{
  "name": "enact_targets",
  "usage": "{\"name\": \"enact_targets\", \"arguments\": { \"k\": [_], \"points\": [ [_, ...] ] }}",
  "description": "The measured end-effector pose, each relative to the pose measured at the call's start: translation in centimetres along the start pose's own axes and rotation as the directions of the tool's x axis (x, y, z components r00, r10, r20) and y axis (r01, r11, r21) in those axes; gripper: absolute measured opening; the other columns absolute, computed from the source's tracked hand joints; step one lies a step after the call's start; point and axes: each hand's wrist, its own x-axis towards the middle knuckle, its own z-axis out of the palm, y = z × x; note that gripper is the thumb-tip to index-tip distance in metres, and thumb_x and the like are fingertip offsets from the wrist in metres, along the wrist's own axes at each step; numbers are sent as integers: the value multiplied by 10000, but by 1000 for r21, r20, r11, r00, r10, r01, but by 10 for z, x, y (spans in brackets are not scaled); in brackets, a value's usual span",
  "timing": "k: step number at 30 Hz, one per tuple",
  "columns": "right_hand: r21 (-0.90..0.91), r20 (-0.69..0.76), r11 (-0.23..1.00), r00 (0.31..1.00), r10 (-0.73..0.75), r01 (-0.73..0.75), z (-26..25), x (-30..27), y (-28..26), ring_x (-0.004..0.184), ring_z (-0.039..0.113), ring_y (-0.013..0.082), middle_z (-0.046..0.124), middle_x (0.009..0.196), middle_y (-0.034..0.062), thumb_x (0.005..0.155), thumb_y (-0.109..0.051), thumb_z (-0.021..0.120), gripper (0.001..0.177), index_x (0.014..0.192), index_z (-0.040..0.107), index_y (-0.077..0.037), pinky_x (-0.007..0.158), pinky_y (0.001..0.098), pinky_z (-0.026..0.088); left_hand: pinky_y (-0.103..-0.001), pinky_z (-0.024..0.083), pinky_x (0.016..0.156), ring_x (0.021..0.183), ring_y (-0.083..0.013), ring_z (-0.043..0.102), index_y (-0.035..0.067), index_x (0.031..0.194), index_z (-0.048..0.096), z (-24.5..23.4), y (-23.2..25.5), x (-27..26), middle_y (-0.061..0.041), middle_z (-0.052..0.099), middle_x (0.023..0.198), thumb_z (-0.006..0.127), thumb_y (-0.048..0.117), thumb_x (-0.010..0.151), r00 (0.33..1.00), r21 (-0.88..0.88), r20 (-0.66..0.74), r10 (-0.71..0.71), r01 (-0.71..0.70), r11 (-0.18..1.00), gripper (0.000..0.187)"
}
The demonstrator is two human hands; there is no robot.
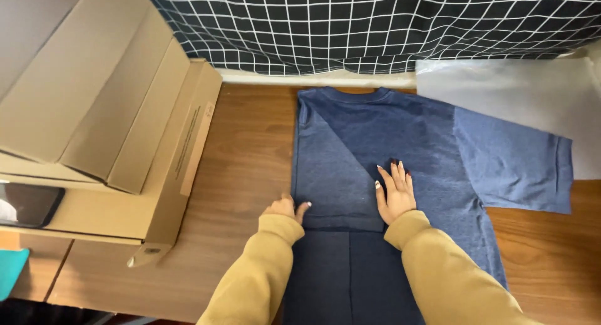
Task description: Folding a t-shirt, hanging it on a rack, and placing another t-shirt into a plastic shipping bag.
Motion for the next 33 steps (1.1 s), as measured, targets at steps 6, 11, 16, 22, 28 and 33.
{"name": "enact_targets", "arguments": {
  "k": [6,11,16,22,28,33],
  "points": [
    [-10,59,1000,998,27,-27,-3,0,-1,1323,242,257,334,1390,151,885,-301,412,423,1304,400,-241,1083,418,181,-394,481,831,1037,-273,570,97,1092,461,11,9,-5,-112,603,1061,417,549,826,996,13,85,-37,36,999,526],
    [-23,68,999,996,49,-47,1,0,3,1330,232,231,335,1393,127,879,-332,409,417,1292,406,-273,1091,396,171,-346,517,779,1002,-241,554,145,819,547,39,0,24,-62,528,992,557,426,739,987,-268,-123,106,-136,954,292],
    [81,117,993,991,73,-83,-1,2,10,1329,227,218,335,1393,112,912,-335,342,384,1282,424,-271,1090,383,164,-337,495,655,767,-227,585,90,877,614,122,-37,142,-139,592,807,710,270,594,985,-915,-171,-25,-149,375,349],
    [84,74,994,995,69,-75,-6,2,3,1326,243,209,357,1386,102,918,-326,353,365,1264,454,-266,1088,371,173,-366,484,764,914,-240,598,235,865,622,-35,-152,141,-29,624,891,684,407,605,835,-715,-379,-398,9,699,318],
    [56,60,996,996,72,-75,-5,4,2,1328,243,193,356,1391,82,908,-313,380,369,1267,455,-276,1089,363,179,-423,451,835,984,-305,538,191,1105,388,-110,-166,108,-69,503,1076,704,231,722,561,-427,-738,-375,42,903,498],
    [-6,47,998,997,63,-63,-6,2,1,1329,247,186,356,1395,75,893,-323,410,399,1290,430,-284,1084,369,191,-475,484,756,914,-358,574,115,1129,465,-52,-96,98,-138,551,1019,651,202,737,669,-281,-731,-134,-115,953,442]
  ]
}}
